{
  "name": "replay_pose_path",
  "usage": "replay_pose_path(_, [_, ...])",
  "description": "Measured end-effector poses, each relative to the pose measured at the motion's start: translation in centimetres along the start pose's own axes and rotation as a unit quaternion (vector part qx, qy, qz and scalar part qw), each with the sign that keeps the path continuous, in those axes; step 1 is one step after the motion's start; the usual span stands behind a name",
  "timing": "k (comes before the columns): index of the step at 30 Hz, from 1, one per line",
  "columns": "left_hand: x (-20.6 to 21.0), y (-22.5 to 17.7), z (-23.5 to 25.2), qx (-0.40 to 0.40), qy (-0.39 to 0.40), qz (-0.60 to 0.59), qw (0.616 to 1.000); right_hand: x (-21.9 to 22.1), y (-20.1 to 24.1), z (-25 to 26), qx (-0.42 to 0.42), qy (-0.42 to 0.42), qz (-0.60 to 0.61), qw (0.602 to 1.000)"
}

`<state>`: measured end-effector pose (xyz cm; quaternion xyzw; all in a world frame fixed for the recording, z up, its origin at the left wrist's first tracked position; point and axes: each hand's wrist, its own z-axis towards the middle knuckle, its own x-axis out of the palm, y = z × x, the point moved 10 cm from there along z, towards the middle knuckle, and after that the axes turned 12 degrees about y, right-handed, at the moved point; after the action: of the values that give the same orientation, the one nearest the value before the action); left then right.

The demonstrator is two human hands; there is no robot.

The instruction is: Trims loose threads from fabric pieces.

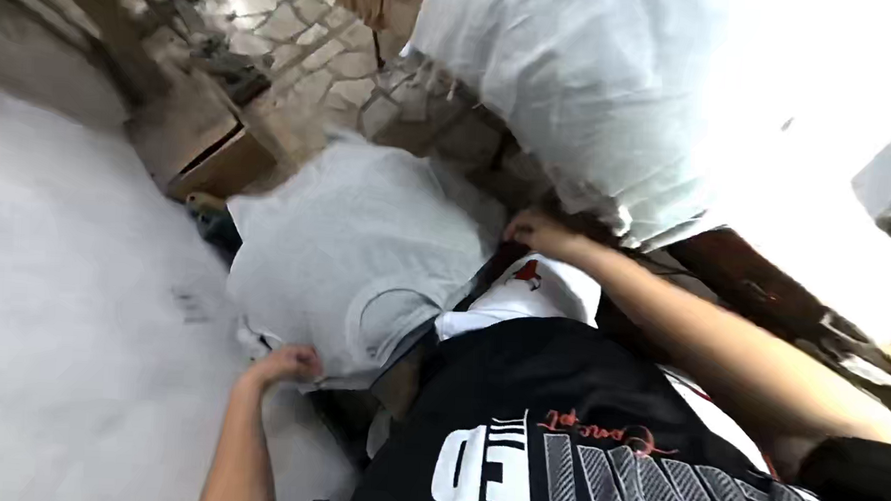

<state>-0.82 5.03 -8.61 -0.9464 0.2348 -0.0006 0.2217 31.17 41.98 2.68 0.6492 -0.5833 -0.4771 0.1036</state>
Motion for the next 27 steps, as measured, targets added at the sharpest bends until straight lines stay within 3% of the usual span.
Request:
replay_pose_path(2, [-0.3, -1.6, 0.9, -0.075, 0.029, 0.1, 0.992, 1.3, -1.1, -4.9, -0.011, 0.003, 0.03, 0.999])
replay_pose_path(4, [-2.9, -9.0, -1.1, -0.085, -0.016, 0.179, 0.98, 1.3, -0.2, -10.7, -0.064, -0.013, 0.074, 0.995])
replay_pose_path(5, [-4.6, -14.4, -2.0, -0.043, -0.059, 0.205, 0.976, 0.9, 0.4, -13.4, -0.091, -0.025, 0.095, 0.991])
replay_pose_path(7, [-5.2, -28.3, -4.8, 0.128, -0.137, 0.265, 0.946, -0.7, 1.1, -17.5, -0.138, -0.086, 0.126, 0.979])
replay_pose_path(8, [-3.8, -35.4, -6.7, 0.275, -0.182, 0.314, 0.89, -1.6, 1.1, -19.2, -0.15, -0.123, 0.144, 0.97])
replay_pose_path(10, [1.7, -46.8, -10.5, 0.529, -0.232, 0.38, 0.722, -3.3, 0.8, -21.9, -0.162, -0.202, 0.174, 0.95])
replay_pose_path(12, [7.7, -53.8, -12.5, 0.635, -0.219, 0.421, 0.609, -4.3, -0.1, -24.7, -0.159, -0.276, 0.18, 0.931])
replay_pose_path(14, [10.8, -57.2, -12.6, 0.635, -0.207, 0.467, 0.579, -4.5, -1.0, -28.3, -0.133, -0.37, 0.137, 0.909])
replay_pose_path(16, [10.7, -57.0, -10.7, 0.564, -0.166, 0.495, 0.64, -4.2, -2.7, -33.7, -0.056, -0.512, 0.066, 0.854])
replay_pose_path(18, [10.2, -53.8, -6.2, 0.421, -0.026, 0.477, 0.771, -3.2, -5.6, -39.4, 0.084, -0.637, -0.018, 0.766])
replay_pose_path(19, [10.5, -51.9, -3.8, 0.355, 0.061, 0.415, 0.836, -2.8, -7.2, -41.2, 0.162, -0.656, -0.05, 0.736])
replay_pose_path(21, [11.8, -49.8, -0.9, 0.318, 0.151, 0.168, 0.921, -2.9, -10.0, -42.1, 0.294, -0.609, -0.068, 0.733])
replay_pose_path(22, [12.1, -49.8, -0.4, 0.332, 0.149, 0.043, 0.93, -3.4, -10.7, -41.8, 0.318, -0.589, -0.078, 0.739])
replay_pose_path(24, [12.5, -50.5, -0.5, 0.374, 0.135, -0.122, 0.909, -4.3, -10.8, -41.1, 0.318, -0.563, -0.087, 0.758])
replay_pose_path(27, [12.3, -50.3, -1.0, 0.433, 0.09, -0.138, 0.887, -4.3, -10.0, -41.4, 0.256, -0.567, -0.128, 0.772])
